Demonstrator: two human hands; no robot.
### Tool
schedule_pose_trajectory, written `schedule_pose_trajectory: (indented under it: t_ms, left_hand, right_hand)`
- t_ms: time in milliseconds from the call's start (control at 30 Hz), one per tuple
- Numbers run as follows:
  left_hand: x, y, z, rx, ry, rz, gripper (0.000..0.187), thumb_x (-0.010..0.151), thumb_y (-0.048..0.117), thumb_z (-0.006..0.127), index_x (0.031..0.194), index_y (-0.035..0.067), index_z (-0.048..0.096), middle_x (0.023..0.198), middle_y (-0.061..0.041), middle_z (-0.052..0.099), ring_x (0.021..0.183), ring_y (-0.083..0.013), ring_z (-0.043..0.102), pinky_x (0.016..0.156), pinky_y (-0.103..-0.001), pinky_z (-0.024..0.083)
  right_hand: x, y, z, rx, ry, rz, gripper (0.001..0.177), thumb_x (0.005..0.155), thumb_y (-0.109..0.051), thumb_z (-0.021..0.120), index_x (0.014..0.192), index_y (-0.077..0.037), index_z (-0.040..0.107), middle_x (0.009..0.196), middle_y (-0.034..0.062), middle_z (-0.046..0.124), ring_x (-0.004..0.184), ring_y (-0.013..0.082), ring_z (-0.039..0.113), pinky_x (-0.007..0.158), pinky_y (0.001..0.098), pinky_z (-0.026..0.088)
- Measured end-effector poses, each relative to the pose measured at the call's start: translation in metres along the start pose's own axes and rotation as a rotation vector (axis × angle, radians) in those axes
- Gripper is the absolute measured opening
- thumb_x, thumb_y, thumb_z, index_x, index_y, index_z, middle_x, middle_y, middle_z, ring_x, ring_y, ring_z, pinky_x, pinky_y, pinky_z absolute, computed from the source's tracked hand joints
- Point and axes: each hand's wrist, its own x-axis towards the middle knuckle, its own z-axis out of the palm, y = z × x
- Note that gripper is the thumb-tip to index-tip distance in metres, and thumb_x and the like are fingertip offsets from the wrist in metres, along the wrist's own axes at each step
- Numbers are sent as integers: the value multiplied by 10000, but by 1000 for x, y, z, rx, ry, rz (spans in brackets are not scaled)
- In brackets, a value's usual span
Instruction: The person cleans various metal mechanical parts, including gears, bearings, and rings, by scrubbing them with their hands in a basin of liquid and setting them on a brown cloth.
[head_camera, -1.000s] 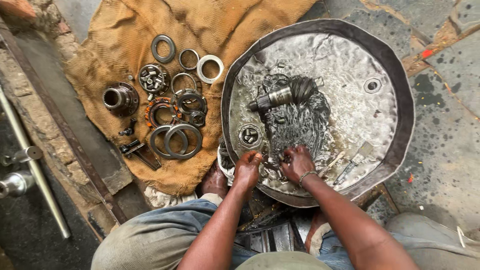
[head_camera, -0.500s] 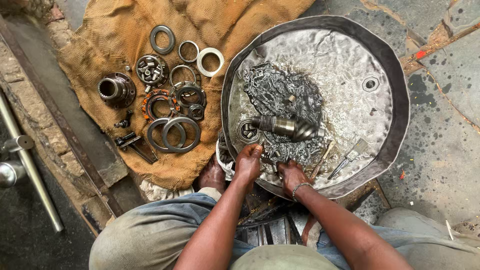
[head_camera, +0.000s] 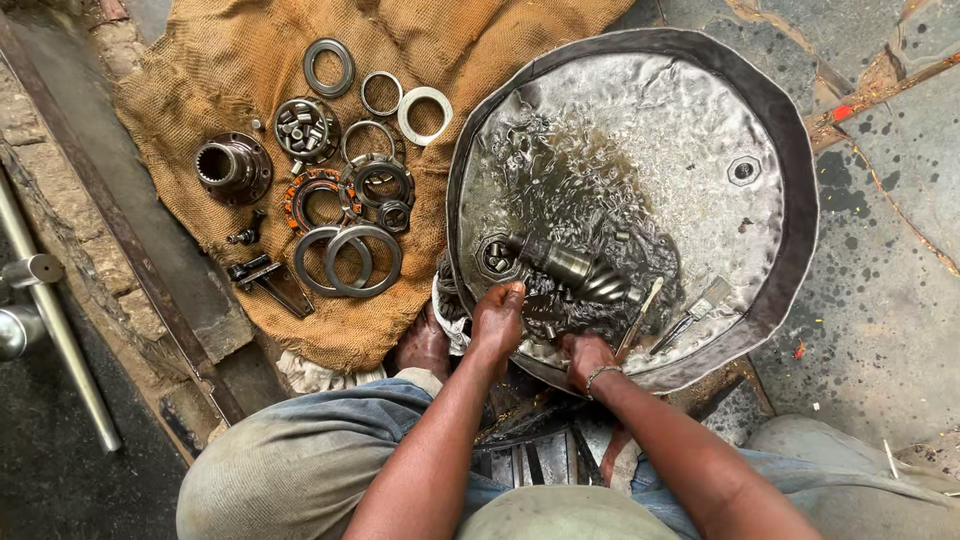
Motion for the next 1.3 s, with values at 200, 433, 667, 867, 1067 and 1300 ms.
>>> schedule_pose_trajectory:
  t_ms: [200, 433, 667, 867, 1067, 1300]
  left_hand:
    - [-3, 4, 0, -35, -35, -21, 481, 1030, 417, 548, 1378, 90, 612, 834, -78, 565, 683, -153, 487, 628, -339, 457]
    - [9, -3, 3, -150, -101, -33, 460, 1028, 438, 533, 1312, 87, 620, 1038, -16, 657, 870, -135, 586, 777, -349, 533]
    - [3, 22, 2, -557, -340, -43, 464, 1054, 437, 439, 1166, 76, 707, 1032, -75, 681, 953, -221, 608, 908, -480, 512]
    - [-1, 34, 7, -673, -310, -94, 289, 1020, 360, 538, 981, 105, 669, 939, -33, 674, 815, -179, 619, 632, -361, 497]
    - [11, 26, 3, -727, -271, -90, 314, 1008, 397, 595, 891, 108, 625, 740, -16, 549, 552, -129, 485, 401, -246, 349]
    - [2, 34, -5, -725, -121, -91, 247, 1014, 357, 584, 949, 119, 597, 769, -3, 568, 565, -112, 506, 430, -234, 359]
  right_hand:
    - [-11, 3, -23, 77, -34, -40, 380, 759, -79, 780, 1108, -188, 677, 1041, 96, 709, 976, 274, 670, 887, 399, 592]
    - [-52, -46, -140, 498, -41, 16, 235, 818, -121, 754, 1036, -160, 676, 1008, 71, 725, 821, 245, 708, 757, 395, 622]
    - [-110, -108, -194, 224, 407, -395, 472, 748, -169, 855, 1185, -86, 697, 1105, 148, 711, 954, 241, 682, 810, 310, 552]
    - [-148, -115, -230, 882, 214, -60, 416, 820, -11, 690, 1214, -146, 693, 1126, 80, 732, 828, 202, 771, 640, 260, 631]
    - [-105, -35, -229, 1134, 423, -137, 239, 848, 15, 706, 1045, -115, 737, 1020, 52, 741, 768, 81, 671, 631, 226, 615]
    - [-25, -2, -111, 527, 195, -5, 601, 834, 13, 709, 1399, -151, 589, 1020, 151, 673, 824, 215, 675, 834, 341, 627]
